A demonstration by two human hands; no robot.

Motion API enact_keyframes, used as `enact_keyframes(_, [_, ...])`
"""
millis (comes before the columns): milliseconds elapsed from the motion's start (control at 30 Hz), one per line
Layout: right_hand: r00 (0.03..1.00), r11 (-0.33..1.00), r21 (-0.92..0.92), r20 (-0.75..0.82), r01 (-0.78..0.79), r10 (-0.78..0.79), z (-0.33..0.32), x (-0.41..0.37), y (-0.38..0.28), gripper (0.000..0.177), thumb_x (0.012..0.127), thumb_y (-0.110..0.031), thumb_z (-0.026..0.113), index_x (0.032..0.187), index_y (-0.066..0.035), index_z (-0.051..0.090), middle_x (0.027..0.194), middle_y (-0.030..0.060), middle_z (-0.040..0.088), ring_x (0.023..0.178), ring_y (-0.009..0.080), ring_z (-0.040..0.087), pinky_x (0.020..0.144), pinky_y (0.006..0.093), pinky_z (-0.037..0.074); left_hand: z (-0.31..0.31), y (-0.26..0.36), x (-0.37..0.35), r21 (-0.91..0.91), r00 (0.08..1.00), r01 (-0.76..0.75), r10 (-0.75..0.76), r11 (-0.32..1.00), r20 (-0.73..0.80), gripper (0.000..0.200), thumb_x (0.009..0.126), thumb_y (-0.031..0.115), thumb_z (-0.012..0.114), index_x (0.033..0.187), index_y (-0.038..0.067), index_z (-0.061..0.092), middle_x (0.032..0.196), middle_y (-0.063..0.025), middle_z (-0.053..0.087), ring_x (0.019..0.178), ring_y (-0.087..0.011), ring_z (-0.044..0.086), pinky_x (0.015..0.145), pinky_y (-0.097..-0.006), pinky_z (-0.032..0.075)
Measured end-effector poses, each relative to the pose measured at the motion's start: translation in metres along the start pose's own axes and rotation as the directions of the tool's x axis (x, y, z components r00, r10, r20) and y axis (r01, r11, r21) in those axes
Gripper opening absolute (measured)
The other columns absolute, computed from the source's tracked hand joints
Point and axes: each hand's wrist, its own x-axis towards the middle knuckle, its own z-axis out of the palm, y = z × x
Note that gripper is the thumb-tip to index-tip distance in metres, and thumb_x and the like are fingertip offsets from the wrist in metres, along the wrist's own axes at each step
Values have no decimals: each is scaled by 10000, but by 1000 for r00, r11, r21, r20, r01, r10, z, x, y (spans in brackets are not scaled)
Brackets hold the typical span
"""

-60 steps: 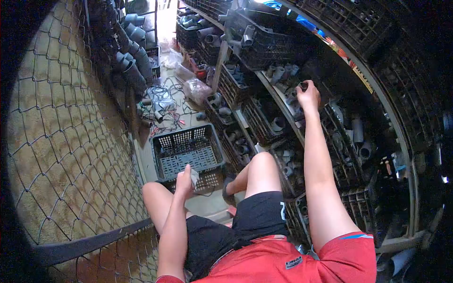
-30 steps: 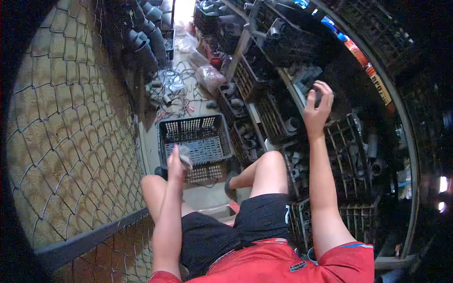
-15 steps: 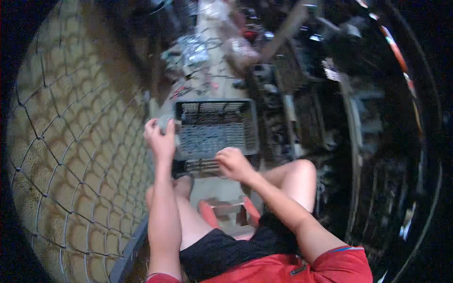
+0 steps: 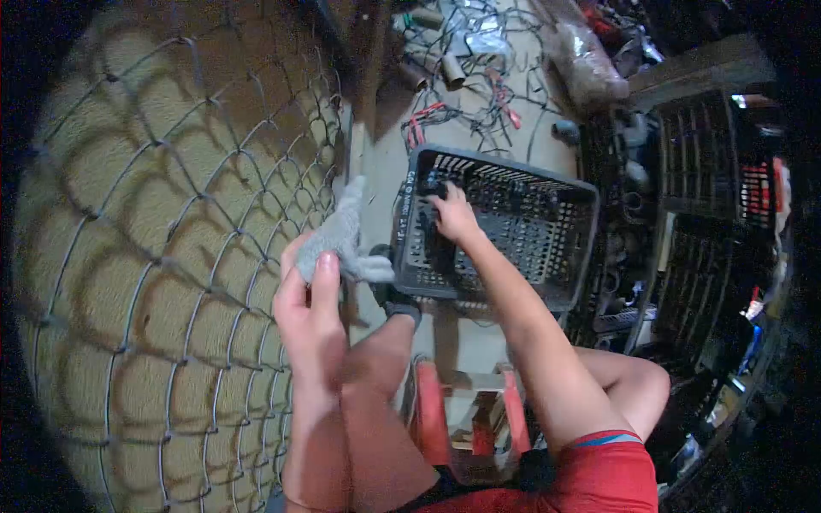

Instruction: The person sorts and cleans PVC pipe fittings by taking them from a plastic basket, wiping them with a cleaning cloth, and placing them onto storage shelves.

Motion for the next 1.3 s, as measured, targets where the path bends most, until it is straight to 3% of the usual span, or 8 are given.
enact_keyframes(300, [928, 945, -106, 185, -310, 325, 49, 39, 16, 332, 864, -178, 575, 1185, -94, 588, 1206, 275, 576, 943, 449, 631, 864, 479, 529, 4, 1, 1, -40, 996, 71, -68, 997, 65, 263, 938, 141, 560, 1069, -76, 630, 1167, -109, 588, 1076, -187, 540, 958, -306, 400])
enact_keyframes(400, [946, 905, 277, 125, -321, 297, 63, -14, 48, 409, 825, -186, 588, 1231, -140, 565, 1116, 288, 592, 1009, 465, 601, 859, 507, 510, 10, 9, 1, -39, 988, 24, -18, 999, 156, 252, 934, 136, 581, 1078, -60, 646, 1137, -100, 588, 1049, -189, 547, 925, -314, 422])
enact_keyframes(533, [860, 495, 720, 293, -486, 418, -34, -96, -5, 544, 896, -191, 551, 1385, -63, 351, 979, 147, 654, 898, 240, 655, 747, 346, 516, 23, -1, -3, 112, 963, -170, 142, 979, 227, 249, 936, 166, 591, 1035, -49, 667, 1109, -143, 590, 1013, -257, 580, 886, -349, 456])
enact_keyframes(633, [938, -47, 942, 336, -333, 80, -123, -150, -51, 477, 895, -178, 549, 1354, -80, 465, 1085, 50, 598, 876, 124, 583, 724, 280, 492, 46, -8, -19, 337, 920, -364, 277, 868, 278, 282, 941, 224, 585, 1017, -34, 668, 1143, -191, 578, 1049, -340, 575, 917, -394, 457])
enact_keyframes(767, [978, 657, 750, -82, -68, 194, -228, -207, -128, 687, 825, -140, 617, 1442, -98, 319, 1168, 142, 625, 1067, 278, 622, 873, 375, 502, 72, 7, -87, 93, 746, -516, 393, 852, 538, 240, 892, 184, 627, 999, -27, 670, 1089, -202, 613, 1007, -363, 609, 853, -420, 494])
enact_keyframes(1100, [859, 763, 647, -396, 10, 325, -336, -379, -210, 719, 854, -63, 620, 1461, -56, 235, 1133, 233, 631, 1054, 350, 647, 859, 391, 500, 37, 66, -261, -224, 724, -616, 655, 756, 219, 170, 849, 79, 663, 980, -29, 674, 960, -202, 667, 836, -365, 666, 745, -392, 530])
enact_keyframes(1167, [897, 889, 425, -440, 169, 40, -345, -402, -211, 728, 865, -129, 626, 1468, -67, 223, 1112, 287, 619, 972, 458, 635, 830, 480, 502, 21, 67, -283, -245, 709, -584, 633, 774, 311, 212, 852, 126, 669, 996, -28, 676, 1074, -207, 648, 976, -370, 639, 849, -411, 507])
enact_keyframes(1300, [986, 789, 613, 98, 44, -132, -390, -445, -204, 770, 891, -170, 645, 1519, -78, 209, 1119, 225, 653, 1032, 371, 649, 860, 406, 498, -8, 53, -295, -268, 481, -665, 674, 697, 560, 301, 891, 251, 646, 1043, -6, 685, 1360, -216, 480, 1290, -394, 419, 1089, -463, 321])
